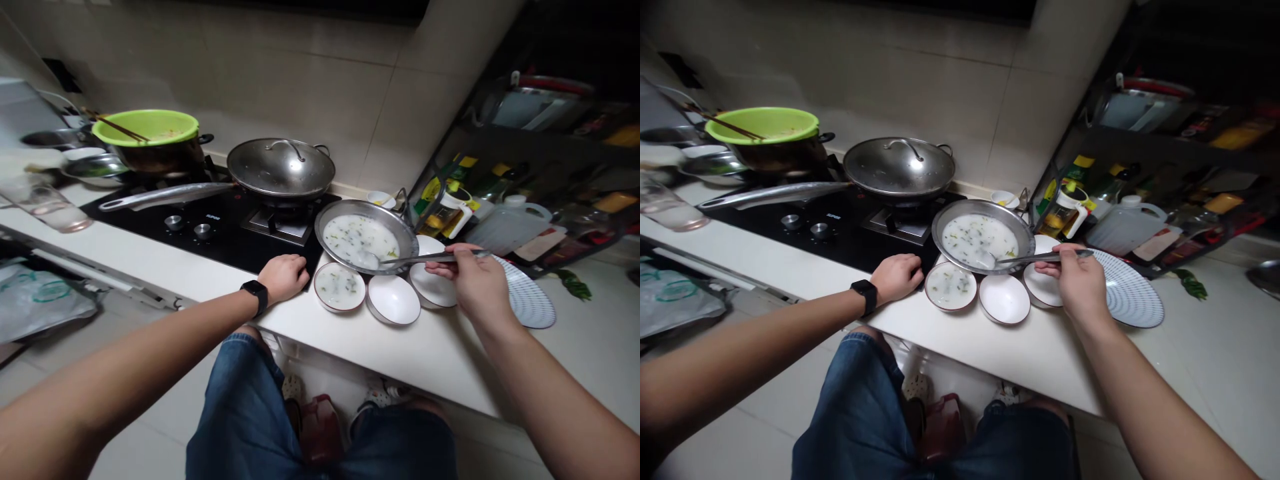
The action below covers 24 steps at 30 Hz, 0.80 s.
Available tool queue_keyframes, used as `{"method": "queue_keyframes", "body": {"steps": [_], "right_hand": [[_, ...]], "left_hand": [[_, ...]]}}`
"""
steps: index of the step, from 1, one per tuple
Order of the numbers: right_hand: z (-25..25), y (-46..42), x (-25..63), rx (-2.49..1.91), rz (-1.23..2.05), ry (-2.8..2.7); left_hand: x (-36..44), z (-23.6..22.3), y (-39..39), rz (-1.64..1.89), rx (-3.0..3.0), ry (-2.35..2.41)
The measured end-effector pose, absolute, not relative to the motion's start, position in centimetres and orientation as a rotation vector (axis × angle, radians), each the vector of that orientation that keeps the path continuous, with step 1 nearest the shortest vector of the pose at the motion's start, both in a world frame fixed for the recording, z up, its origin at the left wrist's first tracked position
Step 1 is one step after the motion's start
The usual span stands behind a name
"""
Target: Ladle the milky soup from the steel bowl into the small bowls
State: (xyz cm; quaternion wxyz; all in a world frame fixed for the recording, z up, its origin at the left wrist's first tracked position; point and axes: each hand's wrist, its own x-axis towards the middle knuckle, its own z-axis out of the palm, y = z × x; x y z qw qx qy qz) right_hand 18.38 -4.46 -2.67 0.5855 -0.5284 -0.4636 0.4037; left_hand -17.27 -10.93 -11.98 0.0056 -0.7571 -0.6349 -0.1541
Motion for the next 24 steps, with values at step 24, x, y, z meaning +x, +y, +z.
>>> {"method": "queue_keyframes", "body": {"steps": [24], "right_hand": [[1.4,-7.5,22.0,-1.167,0.951,-0.897]], "left_hand": [[-17.4,-12.1,-10.9,-0.452,-2.346,-1.965]]}}
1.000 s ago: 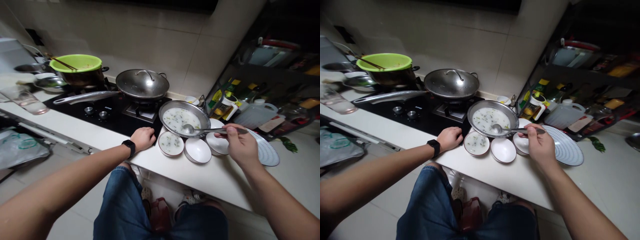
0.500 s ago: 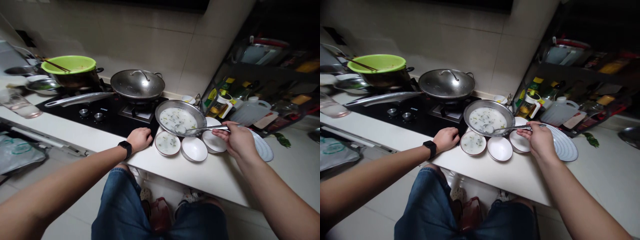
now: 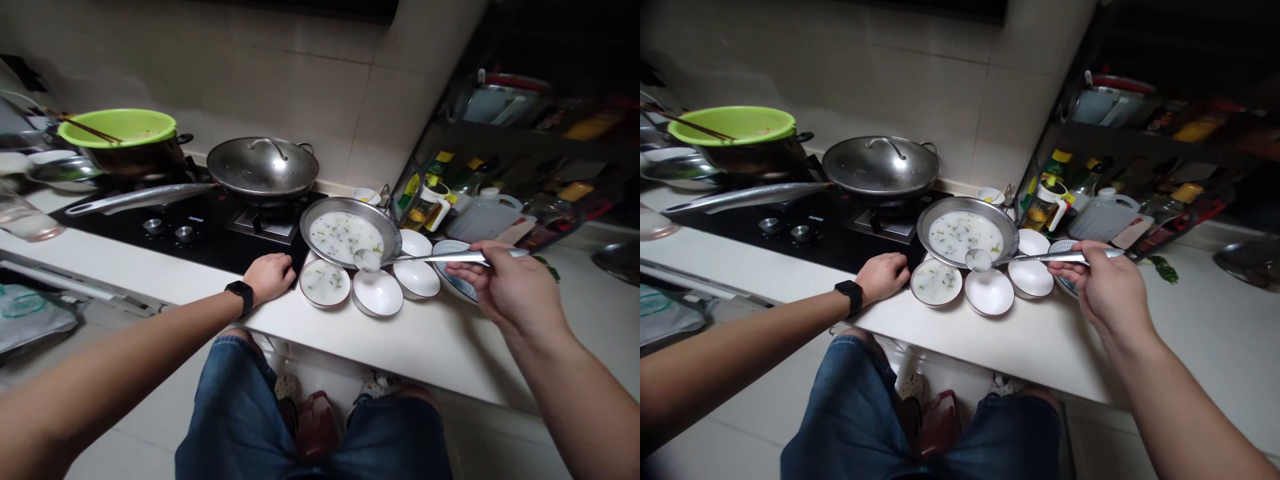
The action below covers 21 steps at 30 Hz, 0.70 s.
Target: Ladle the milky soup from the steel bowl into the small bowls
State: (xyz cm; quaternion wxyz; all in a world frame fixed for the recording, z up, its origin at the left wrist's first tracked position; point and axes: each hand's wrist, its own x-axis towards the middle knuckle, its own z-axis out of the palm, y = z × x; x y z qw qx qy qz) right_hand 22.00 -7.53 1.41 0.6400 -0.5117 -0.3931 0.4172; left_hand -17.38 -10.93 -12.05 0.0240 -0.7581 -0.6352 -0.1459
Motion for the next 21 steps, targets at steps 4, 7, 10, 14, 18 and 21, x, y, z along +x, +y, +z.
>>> {"method": "queue_keyframes", "body": {"steps": [4,7,10,14,18,21], "right_hand": [[1.1,-9.4,23.3,-1.156,0.939,-0.928],[0.3,-10.7,24.1,-1.177,0.967,-0.946],[-1.0,-11.8,24.7,-1.180,0.946,-0.971],[-2.1,-13.5,25.6,-1.225,0.788,-1.259],[-1.6,-15.8,27.0,-1.015,0.286,-1.903],[-0.7,-17.0,27.9,-0.752,0.183,-2.144]], "left_hand": [[-17.3,-12.0,-11.0,-0.445,-2.343,-1.964],[-17.3,-12.0,-11.0,-0.450,-2.341,-1.967],[-17.3,-11.9,-11.0,-0.442,-2.336,-1.974],[-17.2,-11.8,-11.0,-0.430,-2.332,-1.977],[-17.2,-11.8,-11.0,-0.433,-2.333,-1.975],[-17.2,-12.0,-11.0,-0.436,-2.333,-1.969]]}}
